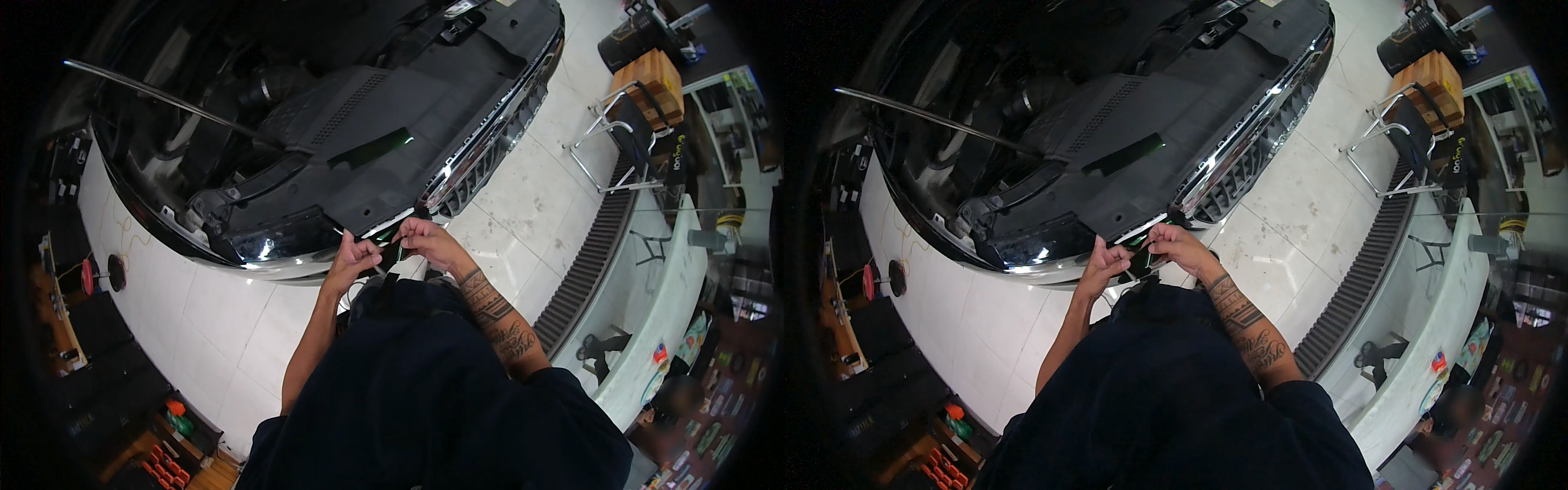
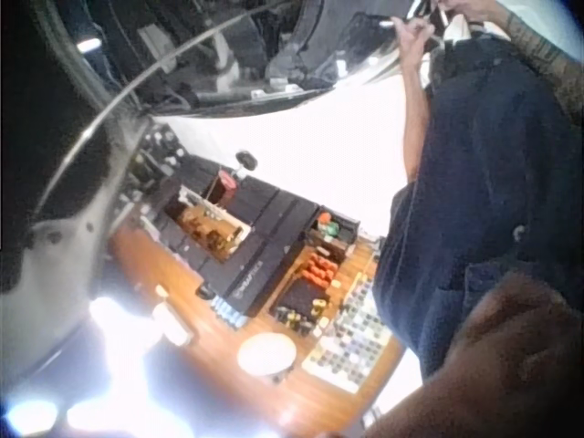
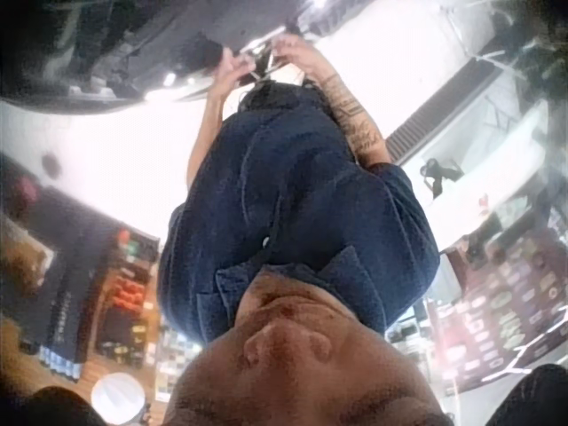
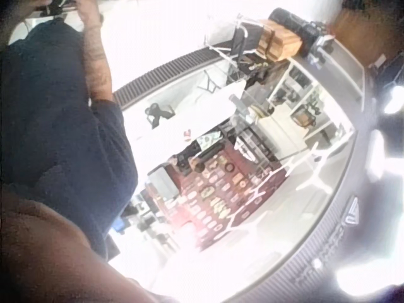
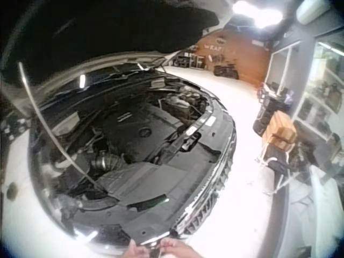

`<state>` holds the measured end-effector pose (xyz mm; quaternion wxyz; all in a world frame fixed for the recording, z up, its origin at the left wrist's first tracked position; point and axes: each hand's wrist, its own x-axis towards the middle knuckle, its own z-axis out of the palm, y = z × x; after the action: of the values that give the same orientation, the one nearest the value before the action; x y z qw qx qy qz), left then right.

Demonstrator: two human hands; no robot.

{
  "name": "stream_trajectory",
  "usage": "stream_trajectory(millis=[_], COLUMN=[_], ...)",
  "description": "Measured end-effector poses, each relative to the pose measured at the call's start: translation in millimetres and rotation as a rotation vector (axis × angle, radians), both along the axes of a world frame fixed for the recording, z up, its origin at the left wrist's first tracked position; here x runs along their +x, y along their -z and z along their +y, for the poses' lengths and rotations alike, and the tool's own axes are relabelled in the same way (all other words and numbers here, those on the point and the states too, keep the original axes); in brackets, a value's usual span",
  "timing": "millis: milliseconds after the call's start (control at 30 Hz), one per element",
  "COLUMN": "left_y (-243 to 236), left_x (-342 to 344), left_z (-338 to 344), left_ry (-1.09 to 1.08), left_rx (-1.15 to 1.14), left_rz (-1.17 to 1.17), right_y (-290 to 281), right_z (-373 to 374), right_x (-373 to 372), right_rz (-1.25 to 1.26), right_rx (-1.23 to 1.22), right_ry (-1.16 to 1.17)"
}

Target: The person applies a dark vinyl wrap to the front bumper of a black Audi. They use a squeegee to smooth the film, a heat gun to warm the material, and a knife to trim excess edges around the grille and bumper contours.

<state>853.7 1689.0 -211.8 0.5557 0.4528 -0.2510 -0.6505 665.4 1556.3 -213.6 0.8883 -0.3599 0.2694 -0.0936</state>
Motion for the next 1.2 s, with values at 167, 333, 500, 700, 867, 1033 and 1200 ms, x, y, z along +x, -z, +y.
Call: stream_trajectory(millis=[167,333,500,700,867,1033,1200], left_y=[1.1,-6.2,-15.9,-14.3,-6.0,-8.5,-7.4], left_x=[-3.5,-7.6,-5.2,-15.3,-15.7,-20.1,-24.2], left_z=[-3.2,-3.9,-1.9,-7.0,-6.1,-9.8,-12.5], left_ry=[-0.067,-0.110,-0.092,-0.226,-0.257,-0.272,-0.334], left_rx=[-0.049,0.005,0.081,0.025,0.047,0.111,0.100], left_rz=[-0.031,-0.085,-0.204,-0.267,-0.273,-0.334,-0.339], right_y=[5.2,6.8,12.3,17.2,6.4,13.9,-4.7], right_z=[-3.2,-9.1,-15.8,-22.5,-19.1,-20.5,-17.8], right_x=[-0.3,-2.2,-3.3,-0.9,4.6,3.7,9.7], right_rz=[0.188,0.287,0.407,0.441,0.532,0.573,0.615], right_rx=[-0.220,-0.380,-0.613,-0.594,-0.679,-0.938,-0.963], right_ry=[0.020,0.069,0.265,0.322,0.314,0.288,0.327])
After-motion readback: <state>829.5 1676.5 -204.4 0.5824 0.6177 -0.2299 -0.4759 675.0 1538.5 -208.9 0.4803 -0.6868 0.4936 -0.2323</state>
